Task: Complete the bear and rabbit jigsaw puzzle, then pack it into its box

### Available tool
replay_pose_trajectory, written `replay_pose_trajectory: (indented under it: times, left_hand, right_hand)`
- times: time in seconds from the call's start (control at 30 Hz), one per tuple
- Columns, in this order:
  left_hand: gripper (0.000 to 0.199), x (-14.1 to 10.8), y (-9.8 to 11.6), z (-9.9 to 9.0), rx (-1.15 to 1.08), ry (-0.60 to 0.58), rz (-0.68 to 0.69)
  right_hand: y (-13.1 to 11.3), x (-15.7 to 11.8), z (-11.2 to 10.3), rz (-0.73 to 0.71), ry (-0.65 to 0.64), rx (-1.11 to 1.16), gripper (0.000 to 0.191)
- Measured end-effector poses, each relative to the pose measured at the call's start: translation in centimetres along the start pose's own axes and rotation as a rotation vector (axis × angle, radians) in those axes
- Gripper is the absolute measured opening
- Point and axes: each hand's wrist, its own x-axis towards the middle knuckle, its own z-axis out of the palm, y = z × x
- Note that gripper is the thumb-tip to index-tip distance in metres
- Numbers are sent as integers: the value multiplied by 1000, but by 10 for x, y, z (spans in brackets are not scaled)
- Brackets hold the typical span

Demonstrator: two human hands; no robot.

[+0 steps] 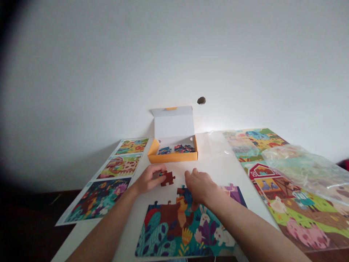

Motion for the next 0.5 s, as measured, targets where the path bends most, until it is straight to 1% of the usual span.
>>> replay_pose_trajectory:
  times: [0.1, 0.17, 0.23, 0.3, 0.37, 0.5]
  left_hand:
    - [18, 1, -3, -1, 125, 163, -8]
    - [20, 1, -7, -2, 209, 271, -24]
    - [19, 2, -12, -3, 265, 334, -29]
    - [17, 2, -17, -4, 294, 337, -38]
    - [16, 3, -20, -3, 305, 301, -59]
    - [16, 2, -21, -1, 298, 244, -75]
  right_hand:
    - [-11, 12, 2, -24, 40, 21, 75]
    - [-14, 26, 5, -35, 103, 87, 66]
    - [-15, 40, 11, -72, 181, 167, 60]
    - [-13, 50, 18, -107, 249, 221, 61]
    - [-9, 55, 25, -112, 299, 251, 63]
    - [-6, 53, 32, -120, 357, 299, 57]
